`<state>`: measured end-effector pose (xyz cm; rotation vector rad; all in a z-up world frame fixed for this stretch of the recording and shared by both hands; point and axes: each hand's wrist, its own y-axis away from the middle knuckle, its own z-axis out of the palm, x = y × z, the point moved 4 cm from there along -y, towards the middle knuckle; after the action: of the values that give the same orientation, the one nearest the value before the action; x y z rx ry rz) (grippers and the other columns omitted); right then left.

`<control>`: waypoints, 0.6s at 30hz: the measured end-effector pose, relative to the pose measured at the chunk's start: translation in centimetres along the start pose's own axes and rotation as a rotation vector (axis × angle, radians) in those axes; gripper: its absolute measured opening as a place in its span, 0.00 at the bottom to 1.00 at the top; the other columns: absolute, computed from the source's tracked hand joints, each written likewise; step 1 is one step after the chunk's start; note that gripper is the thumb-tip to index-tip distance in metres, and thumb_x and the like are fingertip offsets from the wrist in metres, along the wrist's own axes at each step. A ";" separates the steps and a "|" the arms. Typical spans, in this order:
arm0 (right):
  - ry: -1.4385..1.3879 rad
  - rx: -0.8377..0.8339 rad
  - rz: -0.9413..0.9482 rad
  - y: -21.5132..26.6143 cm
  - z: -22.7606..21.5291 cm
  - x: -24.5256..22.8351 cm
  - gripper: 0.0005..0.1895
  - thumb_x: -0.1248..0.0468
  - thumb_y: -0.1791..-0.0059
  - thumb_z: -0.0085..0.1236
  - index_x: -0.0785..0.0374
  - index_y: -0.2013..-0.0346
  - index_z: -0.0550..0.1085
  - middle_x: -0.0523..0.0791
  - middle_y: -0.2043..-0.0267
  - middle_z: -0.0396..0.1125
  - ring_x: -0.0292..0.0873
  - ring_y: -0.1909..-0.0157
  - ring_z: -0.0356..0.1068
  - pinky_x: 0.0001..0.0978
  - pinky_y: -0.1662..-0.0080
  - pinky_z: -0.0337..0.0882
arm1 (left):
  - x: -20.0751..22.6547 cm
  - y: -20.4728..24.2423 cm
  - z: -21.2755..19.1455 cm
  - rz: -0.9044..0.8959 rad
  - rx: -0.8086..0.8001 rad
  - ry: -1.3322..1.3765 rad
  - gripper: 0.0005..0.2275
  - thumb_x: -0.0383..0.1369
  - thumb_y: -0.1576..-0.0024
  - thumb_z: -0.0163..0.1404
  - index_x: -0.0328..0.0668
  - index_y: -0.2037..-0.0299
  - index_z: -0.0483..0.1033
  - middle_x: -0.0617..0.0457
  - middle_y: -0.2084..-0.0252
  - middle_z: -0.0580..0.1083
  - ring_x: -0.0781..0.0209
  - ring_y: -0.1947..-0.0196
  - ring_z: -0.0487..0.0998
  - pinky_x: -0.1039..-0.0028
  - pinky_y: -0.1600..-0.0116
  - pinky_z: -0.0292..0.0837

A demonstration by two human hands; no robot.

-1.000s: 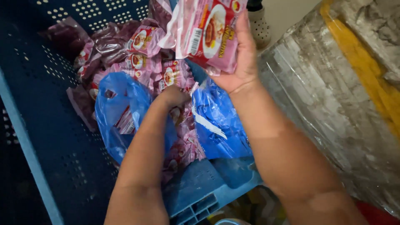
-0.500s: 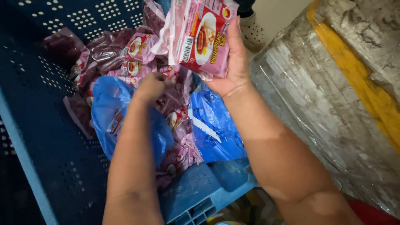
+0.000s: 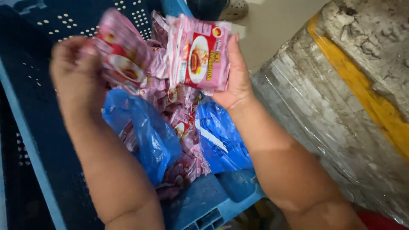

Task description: Packing small food packages from a plastic crate into a blue plastic bag

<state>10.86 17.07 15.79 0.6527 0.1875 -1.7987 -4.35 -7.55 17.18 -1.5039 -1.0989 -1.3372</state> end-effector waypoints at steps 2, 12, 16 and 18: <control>0.030 0.045 0.021 0.4 0.6 0.2 0.39 0.37 0.65 0.65 0.59 0.49 0.76 0.53 0.48 0.74 0.58 0.45 0.73 0.61 0.42 0.72 | -0.4 -1.2 -1.2 0.308 0.046 0.444 0.05 0.30 0.34 0.54 0.46 0.53 0.70 0.51 0.58 0.72 0.64 0.59 0.75 0.70 0.50 0.76; 0.092 -0.046 0.188 2.3 3.6 1.1 0.60 0.32 0.72 0.54 0.59 0.31 0.62 0.59 0.34 0.64 0.66 0.31 0.63 0.71 0.30 0.61 | 8.0 4.3 9.0 0.249 -0.092 -0.217 0.02 0.28 0.34 0.46 0.44 0.55 0.72 0.54 0.60 0.75 0.65 0.66 0.76 0.76 0.66 0.74; 0.134 -0.079 0.170 1.4 0.9 2.1 0.39 0.45 0.64 0.73 0.66 0.49 0.75 0.54 0.53 0.76 0.55 0.51 0.77 0.56 0.46 0.78 | 6.4 4.5 11.4 0.402 -0.102 -0.423 0.04 0.31 0.38 0.49 0.41 0.60 0.75 0.46 0.64 0.76 0.51 0.63 0.79 0.61 0.62 0.68; 0.064 0.011 0.179 0.8 -0.3 2.6 0.31 0.54 0.61 0.75 0.66 0.50 0.76 0.54 0.54 0.76 0.53 0.54 0.78 0.48 0.48 0.79 | 5.9 4.4 11.7 0.563 -0.048 -0.479 0.04 0.29 0.39 0.50 0.37 0.61 0.76 0.42 0.62 0.72 0.42 0.59 0.73 0.54 0.55 0.65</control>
<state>11.17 14.78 14.31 0.7136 0.1574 -1.6098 3.40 2.89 21.78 -2.0399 -0.8207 -0.6350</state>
